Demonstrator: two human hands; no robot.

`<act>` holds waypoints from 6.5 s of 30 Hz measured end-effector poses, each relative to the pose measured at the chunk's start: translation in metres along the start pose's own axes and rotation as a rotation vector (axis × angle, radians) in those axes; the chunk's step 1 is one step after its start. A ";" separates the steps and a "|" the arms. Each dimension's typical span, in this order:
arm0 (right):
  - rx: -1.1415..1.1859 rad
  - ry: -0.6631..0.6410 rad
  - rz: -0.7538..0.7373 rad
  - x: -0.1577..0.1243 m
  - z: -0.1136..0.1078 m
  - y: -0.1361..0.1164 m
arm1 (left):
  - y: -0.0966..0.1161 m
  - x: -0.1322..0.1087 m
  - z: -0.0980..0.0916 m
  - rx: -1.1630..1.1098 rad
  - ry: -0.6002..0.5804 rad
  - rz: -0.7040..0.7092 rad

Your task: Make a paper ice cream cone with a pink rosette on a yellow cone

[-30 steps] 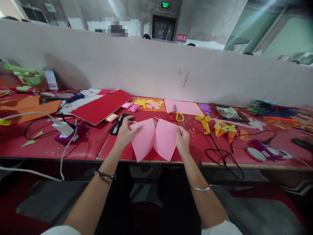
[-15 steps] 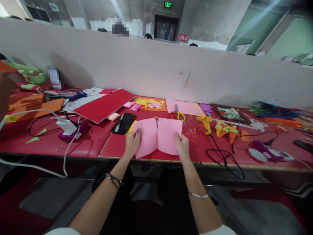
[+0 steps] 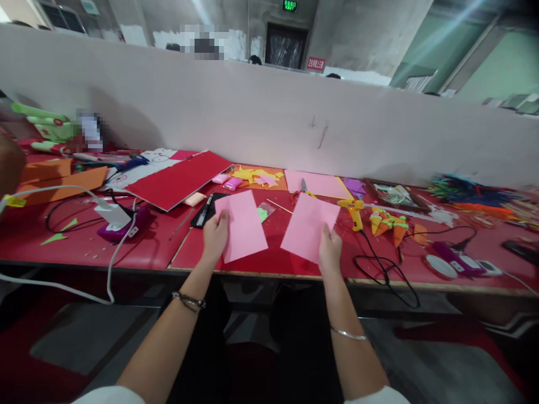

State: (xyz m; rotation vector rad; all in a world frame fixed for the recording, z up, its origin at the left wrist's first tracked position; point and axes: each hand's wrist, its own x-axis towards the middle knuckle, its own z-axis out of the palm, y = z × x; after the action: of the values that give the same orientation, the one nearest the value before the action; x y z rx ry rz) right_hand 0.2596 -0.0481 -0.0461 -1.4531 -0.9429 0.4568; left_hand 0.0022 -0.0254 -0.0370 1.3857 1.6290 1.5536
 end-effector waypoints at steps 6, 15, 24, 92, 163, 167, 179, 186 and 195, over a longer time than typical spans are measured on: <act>0.085 -0.019 0.167 0.020 -0.027 0.017 | -0.012 0.035 -0.022 0.017 0.105 -0.085; 0.006 -0.447 0.150 0.009 -0.005 0.022 | -0.012 0.054 0.023 -0.338 -0.099 -0.399; -0.084 -0.435 0.006 0.009 0.002 0.034 | -0.008 0.020 0.025 0.216 -0.348 0.416; -0.765 -0.834 -0.725 0.021 0.038 0.024 | -0.018 -0.023 0.056 0.627 -0.930 0.670; -1.274 -0.651 -0.916 0.020 -0.041 0.017 | -0.005 -0.014 0.038 0.688 -1.252 0.649; -1.091 -0.700 -0.881 0.009 -0.031 0.013 | -0.004 -0.018 0.035 0.635 -1.219 0.692; -0.913 -0.810 -0.758 -0.057 -0.020 -0.008 | 0.008 -0.070 0.042 0.733 -0.920 0.837; -0.933 -1.002 -0.884 -0.037 -0.038 0.005 | 0.001 -0.055 0.024 0.654 -0.976 0.852; -0.963 -0.815 -0.980 -0.063 -0.022 -0.008 | 0.001 -0.056 0.015 0.527 -1.029 0.841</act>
State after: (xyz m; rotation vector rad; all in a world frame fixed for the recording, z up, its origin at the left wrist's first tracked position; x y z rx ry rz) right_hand 0.2373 -0.1109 -0.0516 -1.3557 -2.5998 -0.2417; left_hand 0.0355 -0.0692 -0.0557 2.7447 0.8059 0.4113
